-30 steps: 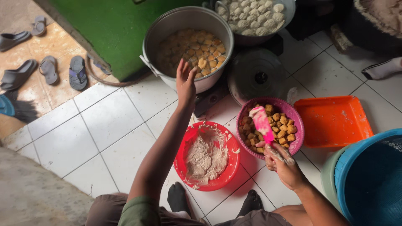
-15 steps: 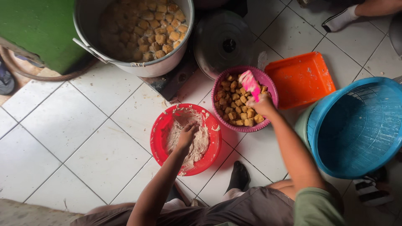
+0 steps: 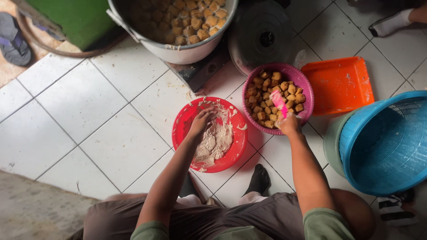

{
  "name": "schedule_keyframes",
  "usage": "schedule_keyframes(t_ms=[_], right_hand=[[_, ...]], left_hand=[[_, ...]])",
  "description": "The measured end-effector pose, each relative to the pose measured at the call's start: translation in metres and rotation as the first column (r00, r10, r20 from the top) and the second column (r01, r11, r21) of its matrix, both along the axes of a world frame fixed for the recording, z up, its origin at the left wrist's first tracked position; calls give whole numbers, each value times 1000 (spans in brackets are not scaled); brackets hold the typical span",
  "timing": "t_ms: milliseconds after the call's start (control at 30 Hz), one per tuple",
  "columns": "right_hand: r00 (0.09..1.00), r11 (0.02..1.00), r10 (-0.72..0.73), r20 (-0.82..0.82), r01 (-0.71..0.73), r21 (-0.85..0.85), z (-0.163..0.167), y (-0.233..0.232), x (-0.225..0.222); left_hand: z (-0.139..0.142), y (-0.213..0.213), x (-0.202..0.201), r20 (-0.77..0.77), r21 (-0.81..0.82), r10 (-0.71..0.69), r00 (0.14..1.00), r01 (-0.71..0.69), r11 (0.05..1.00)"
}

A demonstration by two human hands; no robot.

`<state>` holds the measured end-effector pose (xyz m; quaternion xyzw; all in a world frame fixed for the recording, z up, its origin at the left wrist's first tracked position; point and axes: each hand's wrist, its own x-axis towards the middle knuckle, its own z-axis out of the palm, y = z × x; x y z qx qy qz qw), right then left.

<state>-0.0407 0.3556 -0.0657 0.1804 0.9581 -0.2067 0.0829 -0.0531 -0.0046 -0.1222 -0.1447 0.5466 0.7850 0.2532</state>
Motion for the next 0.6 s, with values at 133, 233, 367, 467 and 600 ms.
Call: schedule_keyframes(t_ms=[133, 233, 367, 467, 600], right_hand=[[977, 743, -146, -153, 6, -670, 11, -57, 4], [997, 489, -45, -55, -26, -872, 4, -124, 11], [999, 516, -26, -19, -3, -856, -17, -177, 22], [992, 498, -97, 87, 124, -858, -35, -201, 35], [938, 419, -148, 313, 346, -840, -53, -222, 60]], left_hand=[[32, 2, 3, -81, 34, -114, 990, 117, 993], [42, 16, 16, -32, 8, -322, 946, 323, 946], [23, 23, 29, -28, -15, -389, 921, 389, 921], [4, 7, 27, -67, -91, -212, 975, 205, 975], [6, -23, 17, 87, 19, 62, 994, -64, 998]])
